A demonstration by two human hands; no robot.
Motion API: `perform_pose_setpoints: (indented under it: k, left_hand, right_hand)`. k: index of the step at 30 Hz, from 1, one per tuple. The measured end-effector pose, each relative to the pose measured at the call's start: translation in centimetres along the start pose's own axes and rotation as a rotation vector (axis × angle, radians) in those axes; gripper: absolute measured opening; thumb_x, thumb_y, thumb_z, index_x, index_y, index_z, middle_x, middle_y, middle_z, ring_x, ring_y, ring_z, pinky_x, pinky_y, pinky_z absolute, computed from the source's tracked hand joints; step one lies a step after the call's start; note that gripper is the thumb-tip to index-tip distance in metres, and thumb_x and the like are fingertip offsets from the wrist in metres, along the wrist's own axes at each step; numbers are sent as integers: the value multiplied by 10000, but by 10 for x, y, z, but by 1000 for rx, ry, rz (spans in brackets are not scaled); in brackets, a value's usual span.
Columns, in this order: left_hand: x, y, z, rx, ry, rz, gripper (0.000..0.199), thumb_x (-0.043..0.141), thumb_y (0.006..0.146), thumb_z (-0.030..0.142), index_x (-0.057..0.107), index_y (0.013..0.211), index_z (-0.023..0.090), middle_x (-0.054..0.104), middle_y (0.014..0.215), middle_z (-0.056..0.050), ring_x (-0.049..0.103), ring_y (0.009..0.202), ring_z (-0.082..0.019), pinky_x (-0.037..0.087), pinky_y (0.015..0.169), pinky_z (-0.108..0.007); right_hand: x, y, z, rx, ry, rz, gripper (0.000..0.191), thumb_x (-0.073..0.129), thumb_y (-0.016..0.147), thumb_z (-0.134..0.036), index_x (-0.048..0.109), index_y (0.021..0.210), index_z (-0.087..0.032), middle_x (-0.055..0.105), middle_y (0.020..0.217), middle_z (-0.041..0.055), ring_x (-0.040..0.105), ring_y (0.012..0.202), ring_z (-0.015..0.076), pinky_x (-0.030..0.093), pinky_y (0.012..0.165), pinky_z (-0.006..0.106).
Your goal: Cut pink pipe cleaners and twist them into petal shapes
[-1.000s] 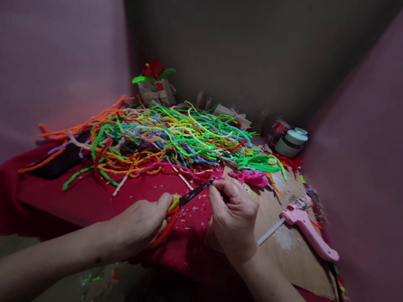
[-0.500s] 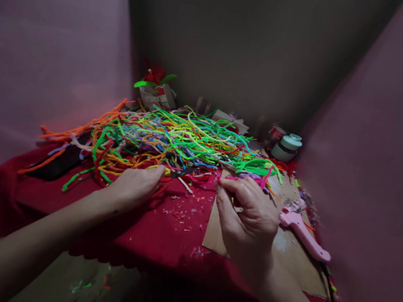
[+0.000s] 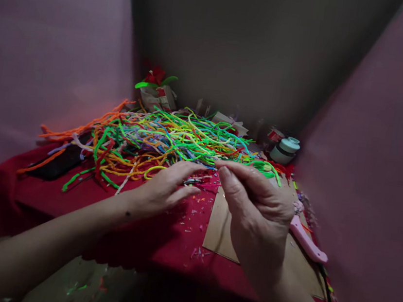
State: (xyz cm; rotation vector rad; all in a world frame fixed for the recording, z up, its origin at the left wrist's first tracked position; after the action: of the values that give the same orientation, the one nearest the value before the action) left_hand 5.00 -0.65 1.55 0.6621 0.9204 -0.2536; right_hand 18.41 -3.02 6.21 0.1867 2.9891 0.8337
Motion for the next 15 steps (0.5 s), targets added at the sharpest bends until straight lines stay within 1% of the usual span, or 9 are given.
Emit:
perform_pose_setpoints:
  k: [2, 3, 4, 5, 6, 8, 11, 13, 15]
  left_hand:
    - [-4, 9, 33, 98, -203, 44, 409, 496, 865, 277, 423, 1248, 152, 468, 1320, -84, 404, 1225, -145, 337, 1032, -277]
    - [-3, 12, 44, 123, -294, 28, 337, 481, 871, 261, 470, 1195, 168, 498, 1284, -58, 436, 1184, -130, 355, 1006, -255]
    - [0, 16, 50, 102, -379, -10, 256, 428, 893, 241, 523, 1119, 167, 560, 1186, -36, 489, 1102, -115, 383, 963, -239]
    - [3, 18, 53, 87, -464, -40, 241, 376, 910, 235, 562, 1036, 148, 609, 1038, -29, 537, 982, -105, 418, 892, -225]
    - [6, 19, 55, 82, -558, -80, 266, 345, 918, 236, 586, 965, 134, 620, 864, -15, 557, 829, -94, 446, 791, -210]
    - [8, 21, 48, 27, -691, -98, 276, 366, 909, 260, 604, 892, 121, 563, 695, 8, 500, 636, -77, 427, 630, -192]
    - [7, 21, 35, -59, -745, -83, 215, 459, 861, 274, 617, 824, 132, 497, 651, 24, 416, 575, -65, 350, 535, -180]
    - [12, 19, 33, -122, -757, -111, 202, 464, 849, 260, 614, 787, 139, 448, 611, 32, 390, 566, -66, 325, 523, -180]
    - [27, 13, 33, -215, -824, -210, 198, 461, 841, 259, 603, 766, 142, 397, 559, 43, 367, 531, -64, 302, 495, -180]
  right_hand:
    - [9, 4, -5, 68, 173, -55, 124, 601, 781, -198, 702, 794, -270, 550, 559, -15, 497, 535, 120, 389, 510, 280]
    - [12, 7, -8, 81, 246, -80, 144, 575, 794, -195, 699, 798, -267, 455, 475, -38, 416, 462, 100, 352, 472, 268]
    - [13, 9, -12, 87, 305, -91, 167, 546, 808, -191, 697, 805, -265, 357, 426, -58, 333, 420, 87, 317, 447, 258]
    - [11, 12, -14, 97, 360, -92, 190, 522, 820, -185, 695, 805, -261, 305, 415, -65, 287, 410, 82, 300, 439, 252]
    - [8, 15, -14, 116, 420, -85, 203, 507, 826, -180, 693, 798, -253, 303, 423, -63, 285, 418, 81, 302, 441, 249]
    - [0, 22, -8, 164, 514, -48, 183, 517, 820, -184, 687, 771, -232, 403, 487, -39, 379, 476, 85, 343, 466, 242]
    - [-9, 32, 6, 201, 646, 12, 87, 596, 766, -179, 667, 714, -183, 509, 578, -22, 469, 550, 79, 381, 482, 214]
    - [-13, 39, 17, 221, 714, 67, 77, 615, 746, -148, 651, 679, -159, 517, 564, -30, 453, 515, 57, 364, 449, 185]
    - [-16, 48, 24, 229, 748, 117, 136, 578, 771, -120, 642, 653, -146, 499, 513, -38, 391, 439, 38, 304, 386, 166]
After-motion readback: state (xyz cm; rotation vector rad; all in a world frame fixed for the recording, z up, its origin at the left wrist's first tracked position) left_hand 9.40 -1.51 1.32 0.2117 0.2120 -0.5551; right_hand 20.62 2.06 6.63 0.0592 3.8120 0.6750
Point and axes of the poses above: each hand's wrist, its own y-axis towards the middle knuckle, its own x-axis out of the palm, z = x × y, the point moved 9 cm from there along y, towards the middle knuckle
